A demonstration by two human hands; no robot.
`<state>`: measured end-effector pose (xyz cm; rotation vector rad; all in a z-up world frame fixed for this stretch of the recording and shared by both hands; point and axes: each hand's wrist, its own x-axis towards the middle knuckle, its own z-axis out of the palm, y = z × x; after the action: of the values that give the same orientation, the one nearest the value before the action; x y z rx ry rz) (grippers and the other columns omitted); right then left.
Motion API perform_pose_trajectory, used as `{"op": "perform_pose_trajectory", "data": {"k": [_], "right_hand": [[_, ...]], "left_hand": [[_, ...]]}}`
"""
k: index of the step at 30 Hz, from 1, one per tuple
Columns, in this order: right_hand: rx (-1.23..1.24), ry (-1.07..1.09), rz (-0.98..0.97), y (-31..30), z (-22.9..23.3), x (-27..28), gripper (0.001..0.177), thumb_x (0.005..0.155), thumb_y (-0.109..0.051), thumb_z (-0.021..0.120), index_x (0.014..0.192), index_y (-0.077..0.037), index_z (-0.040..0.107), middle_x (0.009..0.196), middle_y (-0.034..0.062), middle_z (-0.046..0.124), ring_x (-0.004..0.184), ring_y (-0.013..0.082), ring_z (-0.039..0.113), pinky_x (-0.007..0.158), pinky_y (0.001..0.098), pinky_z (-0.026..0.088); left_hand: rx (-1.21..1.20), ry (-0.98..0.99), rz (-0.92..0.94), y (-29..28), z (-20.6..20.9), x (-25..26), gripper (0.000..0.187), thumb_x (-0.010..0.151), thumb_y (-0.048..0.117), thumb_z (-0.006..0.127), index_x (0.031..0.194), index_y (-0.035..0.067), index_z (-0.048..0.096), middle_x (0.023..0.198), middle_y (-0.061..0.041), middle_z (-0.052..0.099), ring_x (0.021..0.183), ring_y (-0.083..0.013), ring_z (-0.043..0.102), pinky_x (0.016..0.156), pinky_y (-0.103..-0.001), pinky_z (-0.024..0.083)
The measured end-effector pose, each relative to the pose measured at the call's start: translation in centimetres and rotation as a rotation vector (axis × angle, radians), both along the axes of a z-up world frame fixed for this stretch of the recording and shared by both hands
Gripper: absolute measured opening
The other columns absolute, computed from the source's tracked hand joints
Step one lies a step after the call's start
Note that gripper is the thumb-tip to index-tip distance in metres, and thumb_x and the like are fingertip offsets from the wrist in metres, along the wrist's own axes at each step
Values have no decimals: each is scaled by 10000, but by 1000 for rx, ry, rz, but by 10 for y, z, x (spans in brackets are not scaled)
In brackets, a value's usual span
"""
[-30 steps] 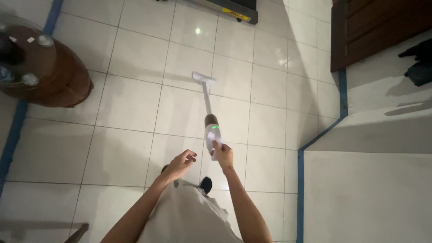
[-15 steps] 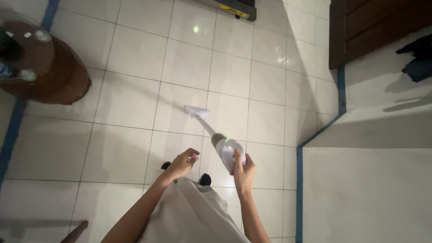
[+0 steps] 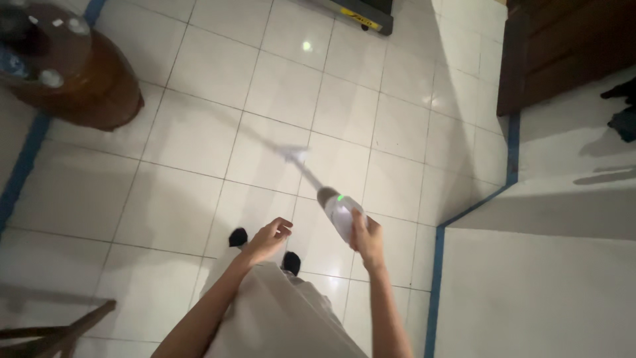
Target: The person cleans the tiled floor by moving a vacuum cleaner back and forth across the room.
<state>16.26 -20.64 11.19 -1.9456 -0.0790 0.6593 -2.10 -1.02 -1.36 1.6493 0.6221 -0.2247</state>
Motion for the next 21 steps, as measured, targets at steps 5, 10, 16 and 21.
{"op": "perform_pose_trajectory", "data": {"k": [5, 10, 16, 21], "right_hand": [[-282, -230, 147, -54, 35, -8, 607, 900, -566, 620, 845, 31, 714, 477, 40, 569, 373, 138, 559, 327, 298, 417], [-82, -164, 261, -48, -40, -12, 573, 929, -520, 621, 1015, 34, 738, 520, 10, 552, 423, 94, 495, 373, 287, 382], [-1, -9, 323, 3, -89, -13, 565, 1009, -489, 581, 841, 48, 637, 522, 21, 517, 412, 103, 486, 382, 286, 400], [-47, -118, 419, -45, -2, -1, 627, 1001, -516, 603, 834, 82, 692, 546, 29, 545, 444, 101, 509, 398, 296, 411]], "left_hand": [[-68, -95, 125, -44, 1, 0, 275, 969, 153, 536, 1227, 95, 607, 1075, -72, 747, 958, -212, 714, 825, -330, 552], [-51, -154, 237, -76, -4, -7, 290, 949, 126, 541, 1233, 99, 589, 1075, -75, 736, 925, -196, 709, 812, -324, 549], [-3, -280, 330, -113, -16, -22, 309, 943, 120, 558, 1249, 90, 590, 1051, -101, 730, 961, -199, 705, 846, -331, 548], [-197, 35, 424, -131, 19, -36, 335, 950, 143, 516, 1277, 123, 589, 1141, -44, 706, 883, -231, 676, 701, -390, 549]]}}
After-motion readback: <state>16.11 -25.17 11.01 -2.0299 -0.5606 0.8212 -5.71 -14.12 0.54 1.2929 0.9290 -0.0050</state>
